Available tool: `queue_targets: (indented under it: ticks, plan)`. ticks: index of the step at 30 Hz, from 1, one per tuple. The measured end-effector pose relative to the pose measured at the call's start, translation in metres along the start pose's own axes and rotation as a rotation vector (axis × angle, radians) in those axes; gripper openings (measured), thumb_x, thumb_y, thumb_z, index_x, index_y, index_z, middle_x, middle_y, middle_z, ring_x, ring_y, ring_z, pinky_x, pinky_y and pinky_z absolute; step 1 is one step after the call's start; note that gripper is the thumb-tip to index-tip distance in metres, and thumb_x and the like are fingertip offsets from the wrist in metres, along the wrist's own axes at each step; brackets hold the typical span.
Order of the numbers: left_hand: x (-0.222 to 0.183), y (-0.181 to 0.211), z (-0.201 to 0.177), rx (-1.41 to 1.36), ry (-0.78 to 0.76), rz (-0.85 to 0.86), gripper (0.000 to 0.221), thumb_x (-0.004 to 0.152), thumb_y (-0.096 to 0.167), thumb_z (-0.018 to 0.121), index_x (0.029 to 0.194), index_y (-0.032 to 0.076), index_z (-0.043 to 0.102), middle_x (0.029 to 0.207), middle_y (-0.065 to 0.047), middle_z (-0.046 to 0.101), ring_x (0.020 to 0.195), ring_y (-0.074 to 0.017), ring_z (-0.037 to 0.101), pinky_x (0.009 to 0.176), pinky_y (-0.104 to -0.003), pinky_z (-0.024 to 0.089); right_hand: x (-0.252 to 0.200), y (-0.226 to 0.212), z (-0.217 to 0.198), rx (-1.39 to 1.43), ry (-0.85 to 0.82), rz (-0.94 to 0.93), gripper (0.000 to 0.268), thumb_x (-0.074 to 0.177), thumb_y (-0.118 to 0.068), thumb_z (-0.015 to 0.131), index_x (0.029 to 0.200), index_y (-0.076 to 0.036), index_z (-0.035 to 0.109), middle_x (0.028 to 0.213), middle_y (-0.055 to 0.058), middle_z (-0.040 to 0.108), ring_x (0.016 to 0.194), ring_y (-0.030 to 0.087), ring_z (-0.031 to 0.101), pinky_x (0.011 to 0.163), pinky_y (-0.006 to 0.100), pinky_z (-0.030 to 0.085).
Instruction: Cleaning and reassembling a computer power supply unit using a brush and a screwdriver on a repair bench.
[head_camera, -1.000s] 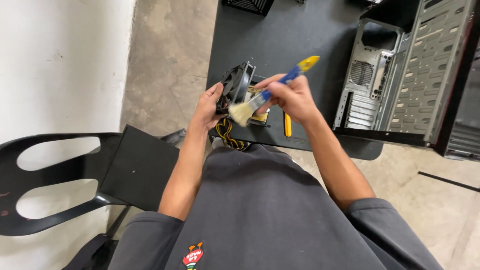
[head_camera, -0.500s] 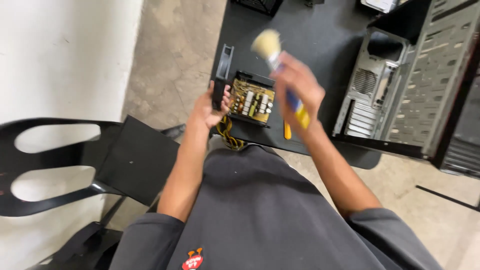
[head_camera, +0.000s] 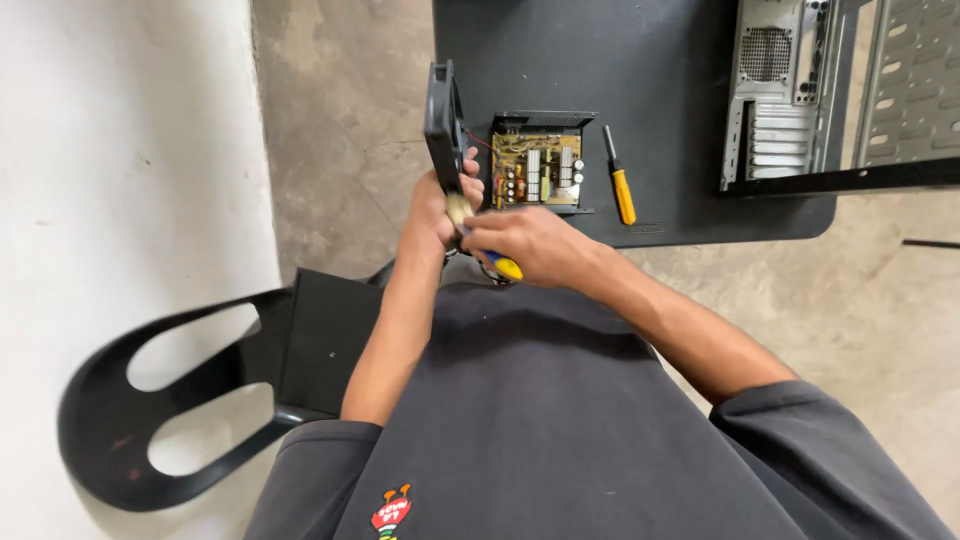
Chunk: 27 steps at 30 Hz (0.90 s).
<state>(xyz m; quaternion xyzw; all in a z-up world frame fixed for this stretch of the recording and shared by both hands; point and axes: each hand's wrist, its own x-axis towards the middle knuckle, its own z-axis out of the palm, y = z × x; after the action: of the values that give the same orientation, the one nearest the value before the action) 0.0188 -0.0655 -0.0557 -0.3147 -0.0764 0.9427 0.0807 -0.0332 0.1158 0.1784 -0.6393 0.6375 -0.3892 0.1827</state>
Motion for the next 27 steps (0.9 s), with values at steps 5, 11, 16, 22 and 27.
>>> queue_targets:
  ticks: [5, 11, 16, 22, 27]
  plan:
    - [-0.042, -0.016, 0.017, -0.058, -0.246, -0.197, 0.041, 0.100, 0.020, 0.052, 0.139, 0.008, 0.055, 0.094, -0.001, 0.057, 0.071, -0.0068, 0.050, 0.057, -0.013, 0.048, 0.037, 0.008, -0.051, 0.547, 0.143, 0.201, 0.014, 0.100, 0.004, 0.061, 0.104, 0.002, 0.074, 0.098, 0.021, 0.076, 0.092, 0.032, 0.076, 0.085, 0.043, 0.061]
    - [-0.040, -0.017, 0.014, -0.063, -0.401, -0.333, 0.026, 0.101, 0.021, 0.047, 0.124, 0.010, 0.052, 0.100, 0.005, 0.046, 0.071, -0.0025, 0.043, 0.054, -0.009, 0.040, 0.043, 0.058, -0.050, 0.194, 0.537, 0.101, 0.011, 0.106, 0.006, 0.060, 0.105, 0.005, 0.072, 0.099, 0.023, 0.073, 0.094, 0.036, 0.074, 0.090, 0.045, 0.059]
    - [-0.032, -0.011, -0.006, -0.092, -0.290, -0.126, 0.011, 0.098, 0.019, 0.051, 0.100, 0.009, 0.055, 0.090, 0.007, 0.047, 0.072, -0.0038, 0.053, 0.054, -0.008, 0.045, 0.049, -0.019, -0.006, 0.258, 0.437, 0.157, 0.014, 0.100, 0.001, 0.064, 0.092, -0.006, 0.074, 0.096, 0.015, 0.076, 0.096, 0.031, 0.076, 0.094, 0.046, 0.059]
    - [-0.041, -0.013, 0.001, -0.120, -0.442, -0.309, 0.014, 0.101, 0.021, 0.046, 0.112, 0.012, 0.051, 0.099, 0.004, 0.041, 0.070, -0.0067, 0.046, 0.050, -0.013, 0.044, 0.039, 0.038, -0.030, 0.124, 0.546, 0.186, 0.014, 0.102, 0.006, 0.066, 0.096, -0.001, 0.076, 0.106, 0.020, 0.077, 0.115, 0.039, 0.071, 0.103, 0.052, 0.054]
    - [-0.034, -0.047, 0.005, -0.557, -1.009, -0.451, 0.041, 0.100, 0.011, 0.064, 0.127, 0.016, 0.033, 0.093, 0.004, 0.051, 0.083, -0.0082, 0.058, 0.067, -0.025, 0.053, 0.040, -0.028, -0.013, 0.355, 0.242, 0.267, 0.013, 0.093, 0.006, 0.068, 0.091, -0.005, 0.077, 0.099, 0.018, 0.079, 0.109, 0.038, 0.074, 0.100, 0.052, 0.055]
